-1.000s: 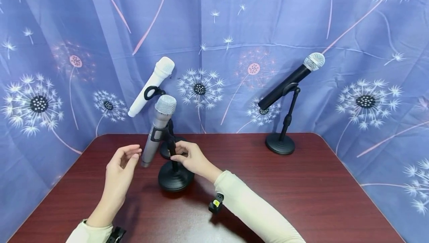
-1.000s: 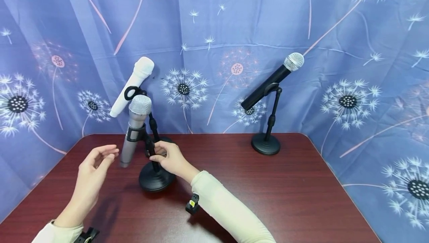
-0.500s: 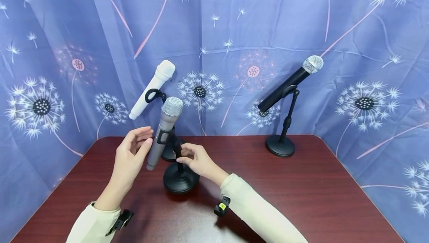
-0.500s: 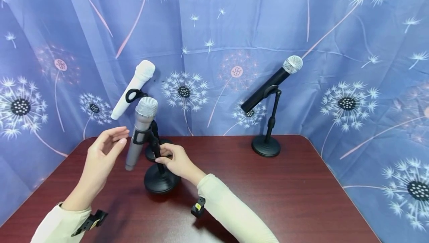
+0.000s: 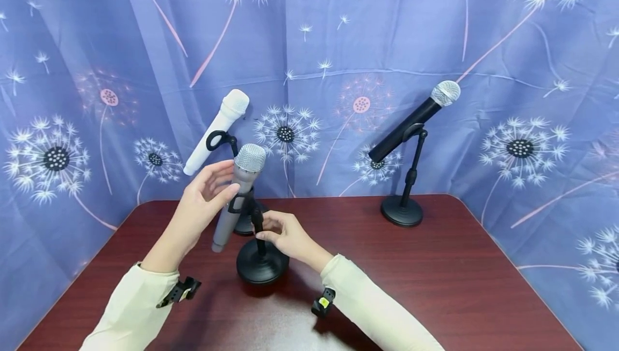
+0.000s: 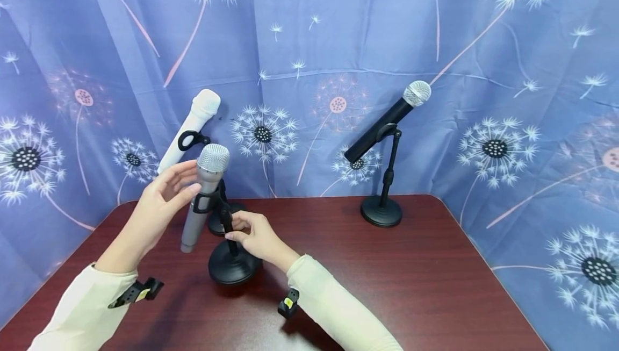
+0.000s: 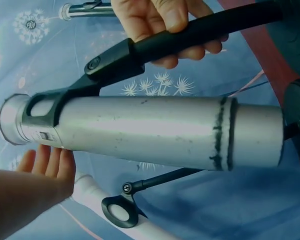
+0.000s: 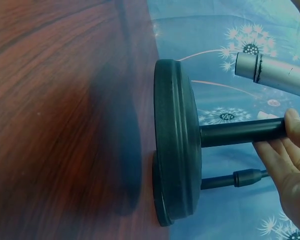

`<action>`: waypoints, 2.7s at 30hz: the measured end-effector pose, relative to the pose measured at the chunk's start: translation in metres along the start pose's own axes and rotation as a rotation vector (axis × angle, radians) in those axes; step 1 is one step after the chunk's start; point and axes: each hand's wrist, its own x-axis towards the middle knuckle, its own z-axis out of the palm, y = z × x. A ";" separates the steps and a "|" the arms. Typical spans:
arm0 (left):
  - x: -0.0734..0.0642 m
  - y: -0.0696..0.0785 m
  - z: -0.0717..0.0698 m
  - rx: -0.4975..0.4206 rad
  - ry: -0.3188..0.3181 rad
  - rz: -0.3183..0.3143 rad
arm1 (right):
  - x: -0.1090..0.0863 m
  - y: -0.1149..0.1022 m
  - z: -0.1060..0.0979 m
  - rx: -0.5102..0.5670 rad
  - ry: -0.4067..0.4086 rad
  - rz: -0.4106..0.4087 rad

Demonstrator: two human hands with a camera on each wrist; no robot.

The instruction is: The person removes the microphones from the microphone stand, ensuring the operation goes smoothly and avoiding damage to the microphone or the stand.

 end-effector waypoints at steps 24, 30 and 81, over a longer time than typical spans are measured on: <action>0.034 -0.026 -0.007 -0.320 -0.441 -0.056 | -0.008 0.009 -0.005 0.013 -0.011 -0.015; 0.036 -0.027 -0.005 -0.336 -0.436 -0.057 | -0.006 0.031 -0.006 -0.004 0.010 -0.033; 0.046 -0.005 0.022 -0.354 -0.226 0.035 | -0.015 0.002 -0.023 -0.065 0.075 -0.095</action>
